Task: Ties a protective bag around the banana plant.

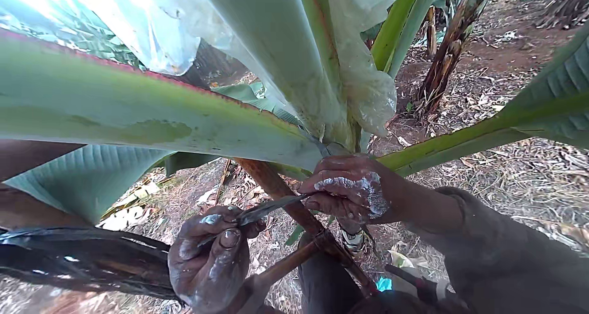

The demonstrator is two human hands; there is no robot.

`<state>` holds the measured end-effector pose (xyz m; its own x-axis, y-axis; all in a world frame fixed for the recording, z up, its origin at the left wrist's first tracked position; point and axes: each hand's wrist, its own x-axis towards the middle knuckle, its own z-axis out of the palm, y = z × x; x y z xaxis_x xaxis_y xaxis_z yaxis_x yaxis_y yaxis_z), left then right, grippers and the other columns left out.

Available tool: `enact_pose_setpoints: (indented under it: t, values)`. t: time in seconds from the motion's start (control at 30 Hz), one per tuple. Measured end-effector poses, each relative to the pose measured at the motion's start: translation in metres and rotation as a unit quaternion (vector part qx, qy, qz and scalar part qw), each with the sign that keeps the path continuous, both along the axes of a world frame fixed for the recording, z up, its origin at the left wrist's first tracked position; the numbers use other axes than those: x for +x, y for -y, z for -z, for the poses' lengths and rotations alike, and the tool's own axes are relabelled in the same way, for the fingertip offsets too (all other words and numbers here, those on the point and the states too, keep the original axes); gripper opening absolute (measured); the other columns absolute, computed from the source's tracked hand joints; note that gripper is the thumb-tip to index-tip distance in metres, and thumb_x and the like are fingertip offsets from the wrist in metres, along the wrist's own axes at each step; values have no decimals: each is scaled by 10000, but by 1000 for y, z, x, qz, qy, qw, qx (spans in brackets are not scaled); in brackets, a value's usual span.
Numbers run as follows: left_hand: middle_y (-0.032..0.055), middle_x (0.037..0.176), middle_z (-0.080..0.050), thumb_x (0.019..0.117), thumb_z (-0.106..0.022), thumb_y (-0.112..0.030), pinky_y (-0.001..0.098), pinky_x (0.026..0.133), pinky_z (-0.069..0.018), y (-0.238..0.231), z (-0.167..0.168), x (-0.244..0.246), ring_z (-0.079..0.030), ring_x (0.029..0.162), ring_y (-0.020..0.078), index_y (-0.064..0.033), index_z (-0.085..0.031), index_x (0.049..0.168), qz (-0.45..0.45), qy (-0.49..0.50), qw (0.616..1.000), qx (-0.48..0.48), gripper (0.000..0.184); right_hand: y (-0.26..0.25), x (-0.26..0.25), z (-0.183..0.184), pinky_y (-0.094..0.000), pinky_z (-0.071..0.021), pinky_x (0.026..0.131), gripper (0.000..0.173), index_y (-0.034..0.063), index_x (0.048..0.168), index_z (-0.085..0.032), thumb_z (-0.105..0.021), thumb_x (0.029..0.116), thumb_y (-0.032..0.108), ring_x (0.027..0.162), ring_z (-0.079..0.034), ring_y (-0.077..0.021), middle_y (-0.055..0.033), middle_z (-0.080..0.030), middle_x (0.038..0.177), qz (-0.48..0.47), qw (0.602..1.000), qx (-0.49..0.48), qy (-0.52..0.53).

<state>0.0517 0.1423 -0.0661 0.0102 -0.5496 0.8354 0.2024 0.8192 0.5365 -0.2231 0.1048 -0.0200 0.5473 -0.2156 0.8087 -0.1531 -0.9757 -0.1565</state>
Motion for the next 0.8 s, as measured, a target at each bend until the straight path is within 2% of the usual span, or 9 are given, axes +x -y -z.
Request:
enact_pose_setpoints:
  t: [0.1, 0.17, 0.27, 0.4, 0.5, 0.57, 0.63, 0.73, 0.8]
  values:
    - [24, 1035, -734, 954, -726, -217, 374, 760, -636, 6, 1, -4, -725, 865, 190, -174, -727, 1079, -103, 64, 992, -22, 132, -2, -7, -2, -147, -546, 759, 198, 37, 1074, -757, -625, 1007, 169, 840, -640, -8, -9, -697, 915, 13, 1000, 29, 1]
    - [-59, 1051, -731, 966, -714, -250, 317, 812, -621, 7, -1, -9, -713, 910, 110, -225, -717, 1110, -184, 88, 978, -40, 146, -2, -9, -2, -140, -553, 754, 198, 54, 1082, -757, -623, 1006, 178, 847, -647, 4, 9, -702, 927, 43, 999, 14, 2]
    - [-94, 1103, -706, 993, -681, -259, 265, 801, -615, 9, -5, -12, -697, 918, 60, -240, -643, 1228, -248, 94, 961, -74, 239, 1, -10, -2, -189, -560, 760, 208, 81, 1093, -767, -632, 991, 202, 867, -659, -44, 1, -713, 940, 112, 993, -38, -7]
    - [-104, 1036, -735, 984, -701, -266, 245, 745, -617, 11, -10, -5, -708, 864, 38, -212, -714, 1143, -321, 85, 935, -123, 168, -1, -9, -10, -196, -550, 776, 195, 105, 956, -758, -649, 976, 266, 881, -652, -40, 31, -705, 897, 118, 993, -20, -8]
    - [-70, 1005, -725, 980, -707, -218, 257, 773, -617, 22, -10, -8, -701, 867, 50, -136, -738, 1090, -341, 87, 928, -121, 141, 0, -8, -13, -147, -566, 641, 172, 118, 952, -705, -630, 1006, 263, 720, -639, 5, 70, -676, 823, -57, 985, 165, 13]
    - [-11, 973, -713, 985, -689, -166, 248, 776, -606, 34, 1, -18, -686, 857, 57, -55, -737, 1069, -344, 120, 922, -130, 147, 5, -2, -11, -218, -605, 623, 172, 97, 1029, -694, -616, 1033, 250, 708, -679, -71, -14, -720, 937, -235, 918, 315, 45]
    - [33, 969, -717, 976, -681, -150, 249, 787, -588, 40, 15, -33, -684, 876, 74, -45, -740, 1045, -352, 179, 907, -150, 138, 10, 6, -11, -252, -626, 599, 158, 96, 1071, -681, -605, 1040, 231, 696, -697, -97, -57, -727, 1067, -308, 877, 362, 71]
    - [75, 1012, -717, 974, -678, -140, 244, 829, -580, 29, 20, -41, -694, 934, 106, -66, -724, 1049, -348, 276, 876, -187, 115, 7, 7, -11, -251, -618, 583, 146, 61, 1097, -691, -616, 1011, 152, 666, -686, -99, -42, -726, 942, -175, 931, 319, 30]
    - [64, 1033, -704, 983, -677, -152, 246, 850, -572, 21, 7, -38, -686, 971, 110, -84, -706, 1070, -346, 286, 867, -214, 115, 6, 3, -11, -213, -603, 598, 184, 104, 1132, -708, -605, 1026, 212, 674, -670, -50, 18, -711, 898, -92, 945, 311, -46]
